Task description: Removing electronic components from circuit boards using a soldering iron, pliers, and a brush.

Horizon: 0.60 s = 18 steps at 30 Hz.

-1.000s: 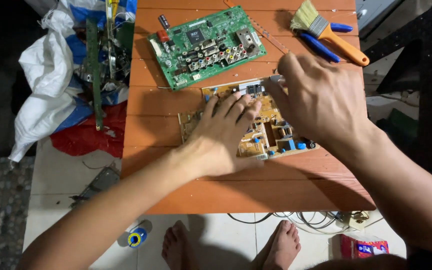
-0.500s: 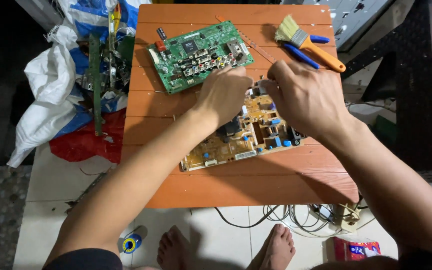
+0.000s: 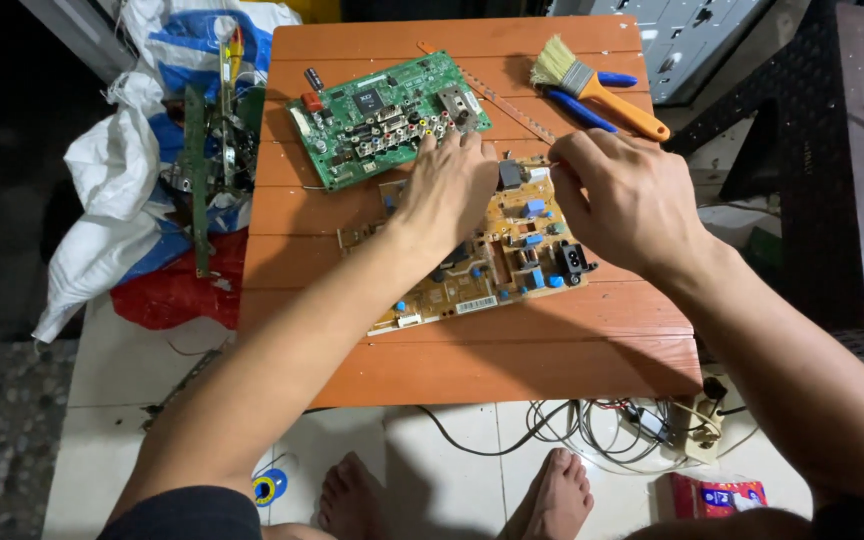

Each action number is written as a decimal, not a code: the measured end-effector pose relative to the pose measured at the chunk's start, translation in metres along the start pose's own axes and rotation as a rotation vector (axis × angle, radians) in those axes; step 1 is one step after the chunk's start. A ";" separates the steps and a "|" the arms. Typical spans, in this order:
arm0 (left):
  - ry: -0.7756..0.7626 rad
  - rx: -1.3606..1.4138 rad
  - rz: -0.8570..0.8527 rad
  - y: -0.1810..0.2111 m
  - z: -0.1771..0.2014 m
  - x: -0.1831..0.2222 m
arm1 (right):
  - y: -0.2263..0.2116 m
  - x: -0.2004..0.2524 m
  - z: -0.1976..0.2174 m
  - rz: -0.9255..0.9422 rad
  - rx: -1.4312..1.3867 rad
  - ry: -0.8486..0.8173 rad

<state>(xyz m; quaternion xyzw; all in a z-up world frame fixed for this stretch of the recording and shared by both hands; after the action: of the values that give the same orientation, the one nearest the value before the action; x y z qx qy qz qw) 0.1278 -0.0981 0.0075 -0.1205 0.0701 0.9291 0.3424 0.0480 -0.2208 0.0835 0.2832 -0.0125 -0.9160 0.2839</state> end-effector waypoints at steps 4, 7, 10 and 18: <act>-0.054 -0.009 0.065 0.002 -0.007 0.003 | 0.021 0.013 -0.012 -0.070 0.030 0.017; 0.038 -0.084 0.062 -0.008 -0.036 -0.009 | 0.041 0.026 -0.025 -0.124 0.057 0.041; 0.143 -0.115 -0.020 -0.008 -0.034 -0.010 | 0.056 0.041 -0.039 -0.159 0.073 0.057; 0.027 0.050 -0.070 -0.006 -0.015 -0.003 | 0.055 0.073 -0.074 -0.176 0.021 0.032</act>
<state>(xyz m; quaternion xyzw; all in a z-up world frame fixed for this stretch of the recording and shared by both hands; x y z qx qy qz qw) 0.1366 -0.0987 -0.0061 -0.1271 0.0935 0.9128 0.3768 0.0658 -0.2950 -0.0063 0.3009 0.0074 -0.9325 0.1997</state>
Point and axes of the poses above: each hand's wrist, its own x-axis away from the middle knuckle, its own z-axis out of the back of the hand, y = z × x, the point moved 7 cm from there along -x, towards the middle knuckle, and after that the axes turned 5 degrees about -y, right-handed, at the moved point
